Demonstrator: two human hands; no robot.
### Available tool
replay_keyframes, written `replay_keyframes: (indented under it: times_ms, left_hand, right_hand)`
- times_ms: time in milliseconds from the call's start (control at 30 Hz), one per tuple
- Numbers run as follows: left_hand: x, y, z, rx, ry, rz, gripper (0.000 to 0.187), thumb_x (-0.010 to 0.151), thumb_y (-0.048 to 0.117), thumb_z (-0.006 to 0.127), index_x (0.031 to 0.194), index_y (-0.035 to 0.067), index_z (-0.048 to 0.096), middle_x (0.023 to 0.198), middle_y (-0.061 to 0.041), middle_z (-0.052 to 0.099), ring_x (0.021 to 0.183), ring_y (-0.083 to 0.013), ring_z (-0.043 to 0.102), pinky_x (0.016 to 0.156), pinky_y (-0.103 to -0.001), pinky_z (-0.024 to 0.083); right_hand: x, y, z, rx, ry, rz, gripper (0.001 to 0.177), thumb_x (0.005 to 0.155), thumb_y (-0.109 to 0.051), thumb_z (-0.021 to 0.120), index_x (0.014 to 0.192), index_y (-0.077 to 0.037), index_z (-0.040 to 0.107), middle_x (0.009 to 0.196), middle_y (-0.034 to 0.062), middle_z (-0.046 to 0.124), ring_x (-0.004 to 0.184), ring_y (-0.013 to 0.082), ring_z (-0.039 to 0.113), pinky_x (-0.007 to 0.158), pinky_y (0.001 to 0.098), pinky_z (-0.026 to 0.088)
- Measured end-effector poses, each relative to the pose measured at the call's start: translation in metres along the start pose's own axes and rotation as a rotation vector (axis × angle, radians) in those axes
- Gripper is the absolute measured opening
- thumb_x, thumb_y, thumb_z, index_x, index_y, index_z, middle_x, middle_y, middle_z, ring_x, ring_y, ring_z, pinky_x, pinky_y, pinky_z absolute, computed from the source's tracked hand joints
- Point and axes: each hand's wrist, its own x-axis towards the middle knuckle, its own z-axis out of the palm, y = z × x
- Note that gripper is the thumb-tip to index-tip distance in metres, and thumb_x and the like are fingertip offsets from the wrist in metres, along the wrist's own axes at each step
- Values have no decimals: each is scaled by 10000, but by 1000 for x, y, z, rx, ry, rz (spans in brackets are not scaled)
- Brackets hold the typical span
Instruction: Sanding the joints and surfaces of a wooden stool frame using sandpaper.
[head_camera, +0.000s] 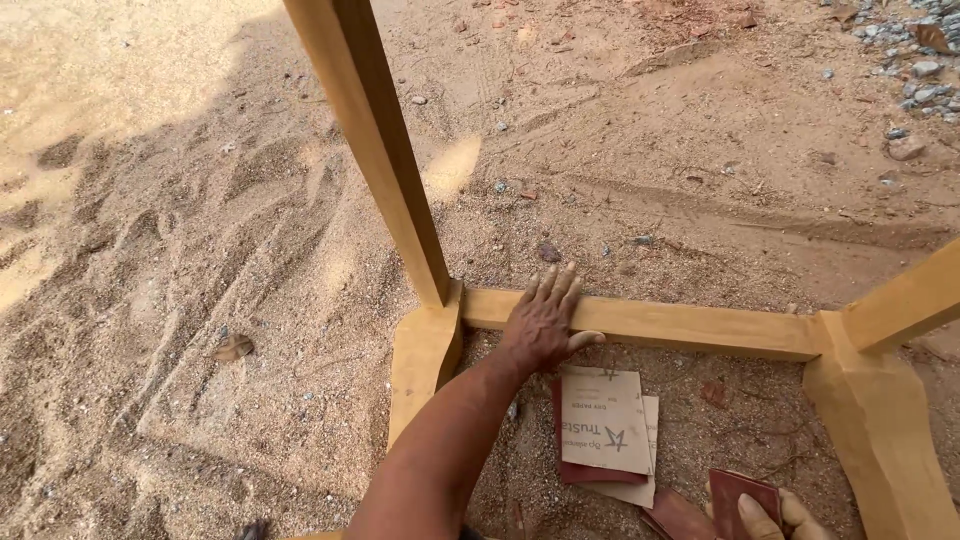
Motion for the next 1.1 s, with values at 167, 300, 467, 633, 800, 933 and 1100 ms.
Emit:
replay_keyframes:
  times_ms: [167, 300, 467, 633, 800, 933, 1100]
  left_hand:
    - [-31, -20, -59, 46, -138, -265, 1260, 747, 963, 195, 1629, 72, 62, 1722, -147, -42, 1574, -352, -57, 1246, -525, -34]
    - [-38, -26, -56, 44, -208, -430, 1347, 701, 1000, 259, 1611, 41, 1, 1711, -211, -93, 1537, -453, -144, 1222, -556, -95]
    - [-38, -5, -68, 50, -213, -527, 1318, 774, 967, 328, 1612, -10, 42, 1689, -273, -49, 1549, -465, -116, 1246, -528, -40]
    - [-11, 5, -30, 40, -390, -614, 1206, 916, 843, 427, 1611, -89, 111, 1656, -359, 68, 1519, -557, 70, 1187, -577, 264]
    - [4, 26, -4, -424, -307, -553, 874, 977, 681, 390, 1444, -50, 506, 1400, -246, 549, 1284, -402, 537, 1017, -549, 538]
    - [-37, 8, -54, -36, -71, -403, 1047, 980, 782, 390, 1574, -48, 160, 1659, -314, 76, 1543, -485, 48, 1251, -545, 110]
    - [-58, 0, -67, 141, -211, -505, 1215, 854, 862, 423, 1584, -17, 11, 1654, -282, -85, 1548, -418, -49, 1269, -494, 108]
  right_hand:
    - [-1, -161, 18, 261, -130, 158, 335, 1015, -116, 557, 1303, 42, 622, 1160, 229, 752, 1025, 304, 749, 868, 481, 634]
    - [35, -225, 33, 258, -116, 79, 317, 1051, -144, 545, 1314, 16, 620, 1163, 169, 714, 999, 268, 717, 869, 434, 617]
    - [79, -254, 34, -56, -24, -76, 316, 1072, -202, 552, 1319, -22, 633, 1148, 146, 712, 991, 264, 706, 854, 418, 599]
    - [95, -266, 34, -792, 101, -253, 378, 1102, -331, 513, 1379, -105, 634, 1105, 178, 754, 968, 337, 731, 850, 489, 587]
    - [145, -185, 47, -1175, 52, -549, 395, 1100, -304, 318, 1454, -239, 481, 1406, 34, 489, 1261, 259, 468, 1023, 433, 439]
    - [180, -150, 41, -1238, 58, -693, 494, 1064, -304, 332, 1546, -242, 421, 1612, 62, 403, 1481, 317, 367, 1171, 509, 388]
    - [133, -226, 44, -1228, -197, -205, 551, 1085, -343, 351, 1633, -295, 307, 1593, 70, 440, 1345, 320, 498, 991, 442, 550]
